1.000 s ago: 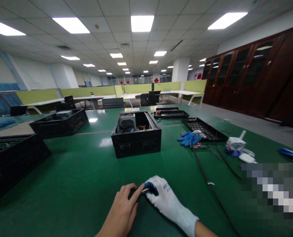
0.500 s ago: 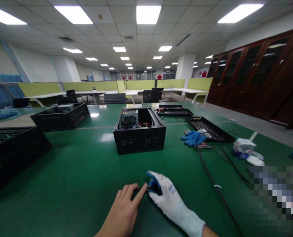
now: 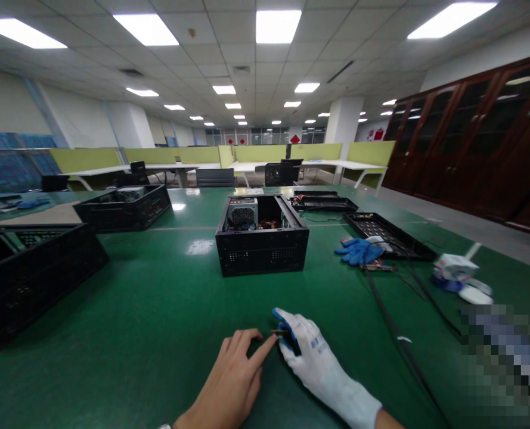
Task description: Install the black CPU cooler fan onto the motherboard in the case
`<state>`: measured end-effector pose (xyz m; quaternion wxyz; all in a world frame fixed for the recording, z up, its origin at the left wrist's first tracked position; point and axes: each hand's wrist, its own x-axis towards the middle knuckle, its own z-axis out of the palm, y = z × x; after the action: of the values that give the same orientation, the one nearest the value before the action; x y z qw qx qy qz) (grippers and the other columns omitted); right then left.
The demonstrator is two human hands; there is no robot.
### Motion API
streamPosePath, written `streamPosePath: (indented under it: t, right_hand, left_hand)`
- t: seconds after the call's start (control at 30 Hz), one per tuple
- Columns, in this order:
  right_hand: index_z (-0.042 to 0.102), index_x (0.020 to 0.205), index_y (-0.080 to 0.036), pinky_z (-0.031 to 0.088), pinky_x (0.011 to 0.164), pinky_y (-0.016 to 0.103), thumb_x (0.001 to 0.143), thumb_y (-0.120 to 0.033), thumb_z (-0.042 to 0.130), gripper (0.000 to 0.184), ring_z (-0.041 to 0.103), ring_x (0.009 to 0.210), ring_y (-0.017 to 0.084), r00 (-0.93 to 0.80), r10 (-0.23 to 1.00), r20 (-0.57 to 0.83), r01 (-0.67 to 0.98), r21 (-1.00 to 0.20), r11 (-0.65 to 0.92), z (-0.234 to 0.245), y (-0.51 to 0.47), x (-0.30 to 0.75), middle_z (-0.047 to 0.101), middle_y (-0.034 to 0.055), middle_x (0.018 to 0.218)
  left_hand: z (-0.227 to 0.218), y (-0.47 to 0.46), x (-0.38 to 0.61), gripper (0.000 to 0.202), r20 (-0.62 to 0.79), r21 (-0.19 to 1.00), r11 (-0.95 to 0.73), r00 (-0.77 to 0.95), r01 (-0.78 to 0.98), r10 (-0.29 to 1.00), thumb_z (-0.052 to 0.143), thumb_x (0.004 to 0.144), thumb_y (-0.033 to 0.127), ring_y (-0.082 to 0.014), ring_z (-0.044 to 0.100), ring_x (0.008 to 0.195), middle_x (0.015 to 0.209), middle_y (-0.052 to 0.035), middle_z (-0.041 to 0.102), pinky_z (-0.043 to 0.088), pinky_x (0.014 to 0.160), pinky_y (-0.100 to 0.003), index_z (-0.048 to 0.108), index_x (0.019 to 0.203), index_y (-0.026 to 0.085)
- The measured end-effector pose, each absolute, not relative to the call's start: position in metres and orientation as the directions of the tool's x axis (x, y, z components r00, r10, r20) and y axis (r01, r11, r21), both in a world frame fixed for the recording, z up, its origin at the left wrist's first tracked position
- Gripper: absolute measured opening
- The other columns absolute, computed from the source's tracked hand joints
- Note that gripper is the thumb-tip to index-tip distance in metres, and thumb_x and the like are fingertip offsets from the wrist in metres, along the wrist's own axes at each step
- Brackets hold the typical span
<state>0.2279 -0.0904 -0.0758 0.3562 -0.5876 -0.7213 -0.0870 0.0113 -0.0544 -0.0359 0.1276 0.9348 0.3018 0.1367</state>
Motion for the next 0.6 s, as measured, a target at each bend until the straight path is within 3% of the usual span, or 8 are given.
streamPosePath:
  t: [0.2,0.33,0.43,0.6]
  right_hand:
    - [0.043,0.148,-0.016,0.054,0.100,0.053,0.082,-0.012,0.054,0.066,0.067,0.115,0.030,-0.057,0.843,0.535,0.928,-0.283,0.242,-0.0744,-0.0915,0.2229,0.068,0.0157,0.128]
    - [0.042,0.149,-0.017,0.053,0.100,0.055,0.082,-0.013,0.055,0.068,0.066,0.116,0.031,-0.046,0.834,0.550,0.925,-0.291,0.243,-0.0761,-0.0918,0.2254,0.068,0.0151,0.128]
    - [0.039,0.151,-0.018,0.054,0.100,0.050,0.085,-0.016,0.056,0.068,0.067,0.113,0.028,0.003,0.805,0.593,0.904,-0.346,0.252,-0.0730,-0.0936,0.2273,0.069,0.0139,0.127]
    - [0.038,0.151,-0.020,0.056,0.099,0.045,0.087,-0.021,0.059,0.068,0.067,0.114,0.027,0.060,0.768,0.637,0.879,-0.398,0.262,-0.0690,-0.0959,0.2284,0.065,0.0127,0.135]
  left_hand:
    - [-0.0367,-0.0553,0.0124,0.078,0.191,0.325,-0.773,0.763,0.544,0.618,0.039,0.091,0.004,-0.0278,0.049,0.121,0.137,-0.0085,0.049,0.046,0.101,-0.052,0.016,0.156,0.039]
    - [-0.0371,-0.0553,0.0132,0.073,0.194,0.312,-0.778,0.766,0.545,0.613,0.039,0.091,0.003,-0.0278,0.049,0.120,0.135,-0.0084,0.050,0.048,0.100,-0.051,0.026,0.153,0.038]
    - [-0.0388,-0.0547,0.0119,0.066,0.224,0.334,-0.769,0.746,0.545,0.627,0.040,0.092,0.005,-0.0272,0.050,0.119,0.135,-0.0087,0.050,0.048,0.099,-0.050,0.034,0.150,0.034]
    - [-0.0430,-0.0530,0.0099,0.041,0.248,0.358,-0.759,0.728,0.544,0.639,0.043,0.092,0.010,-0.0288,0.049,0.121,0.133,-0.0106,0.051,0.048,0.100,-0.052,0.057,0.127,0.025]
